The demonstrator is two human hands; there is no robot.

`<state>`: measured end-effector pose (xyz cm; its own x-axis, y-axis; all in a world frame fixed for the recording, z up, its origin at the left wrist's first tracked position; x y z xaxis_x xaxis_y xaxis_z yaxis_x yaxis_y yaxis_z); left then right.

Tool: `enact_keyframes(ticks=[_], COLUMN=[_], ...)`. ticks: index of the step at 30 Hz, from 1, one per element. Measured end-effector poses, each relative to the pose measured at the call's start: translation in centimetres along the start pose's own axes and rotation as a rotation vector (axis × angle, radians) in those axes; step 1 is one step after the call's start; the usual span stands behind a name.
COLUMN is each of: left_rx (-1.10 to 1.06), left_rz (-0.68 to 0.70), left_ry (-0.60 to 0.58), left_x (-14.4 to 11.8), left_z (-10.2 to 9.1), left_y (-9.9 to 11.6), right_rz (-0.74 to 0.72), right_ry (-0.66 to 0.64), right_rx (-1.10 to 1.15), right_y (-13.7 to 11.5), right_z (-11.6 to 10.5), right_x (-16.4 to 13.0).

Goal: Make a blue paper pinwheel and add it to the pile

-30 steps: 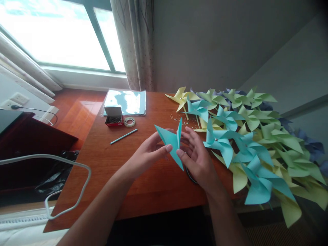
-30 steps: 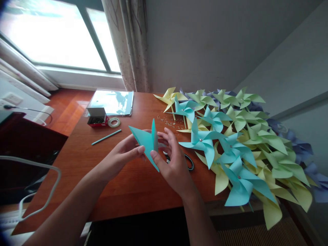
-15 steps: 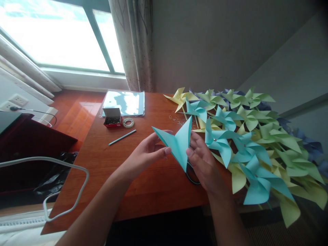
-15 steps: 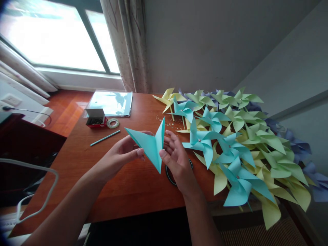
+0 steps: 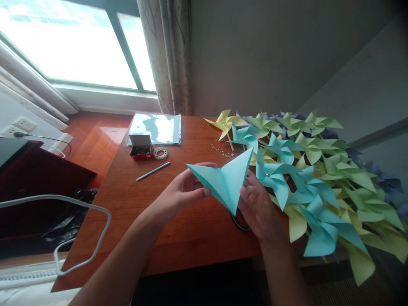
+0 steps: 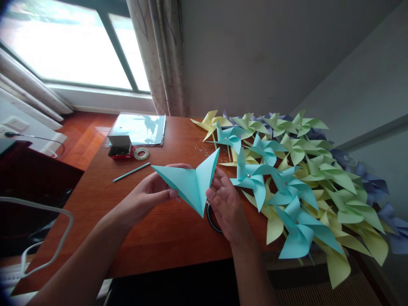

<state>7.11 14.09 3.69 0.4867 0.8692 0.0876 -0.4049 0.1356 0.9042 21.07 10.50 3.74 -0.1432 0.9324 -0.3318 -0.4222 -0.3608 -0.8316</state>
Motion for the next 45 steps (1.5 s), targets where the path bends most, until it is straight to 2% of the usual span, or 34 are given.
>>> enact_keyframes(ticks=[6,9,11,14,16,19,23,26,29,33,37,41,45], left_rx=[0.025,0.091,0.226,0.552,0.768,1.03,1.197,1.214,1.156,1.027,0.918,0.807,0.792], left_rz=[0.004,0.066,0.141,0.288,0.386,0.471,0.497,0.51,0.52,0.469,0.396,0.372,0.366], left_ry=[0.076,0.127,0.163,0.2,0.177,0.074,-0.052,-0.115,-0.129,-0.111,-0.05,-0.023,0.007], left_x=[0.1,0.2,0.3,0.2,0.0,-0.1,0.1,0.1,0.1,0.1,0.3,0.3,0.4], left_z=[-0.7,-1.5,-2.2,-2.7,-2.1,-0.6,0.8,1.3,1.5,1.3,0.8,0.5,0.2], left_y=[-0.2,-0.2,0.1,1.6,2.7,3.7,3.6,3.2,3.2,3.3,3.3,3.3,3.3], right_rz=[-0.021,-0.049,-0.075,-0.111,-0.128,-0.122,-0.108,-0.113,-0.11,-0.097,-0.119,-0.163,-0.179], right_ry=[0.052,0.039,0.05,0.098,0.119,0.109,0.104,0.097,0.098,0.136,0.24,0.342,0.348], right_rx=[-0.03,-0.059,-0.072,-0.086,-0.097,-0.11,-0.122,-0.126,-0.117,-0.084,-0.094,-0.227,-0.384], right_y=[0.1,0.1,0.0,-0.1,-0.1,0.0,0.1,0.0,0.0,0.3,0.4,0.3,0.1], right_z=[-0.5,-0.4,-0.7,-1.6,-2.0,-2.1,-1.9,-1.9,-2.1,-2.7,-3.6,-4.2,-4.0], right_x=[0.2,0.2,0.2,0.1,0.1,0.2,0.2,0.1,0.0,-0.1,-0.5,-1.0,-1.3])
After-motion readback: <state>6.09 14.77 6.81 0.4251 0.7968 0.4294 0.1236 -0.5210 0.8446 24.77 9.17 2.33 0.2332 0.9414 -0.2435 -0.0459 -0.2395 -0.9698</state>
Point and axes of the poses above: each hand's wrist, its own x-axis towards the middle knuckle, its own z-axis out of the palm, y = z × x, the point moved 10 cm from there along x, towards the middle knuckle, and after that the axes turned 14 degrees about z, right-handed, at the moved point
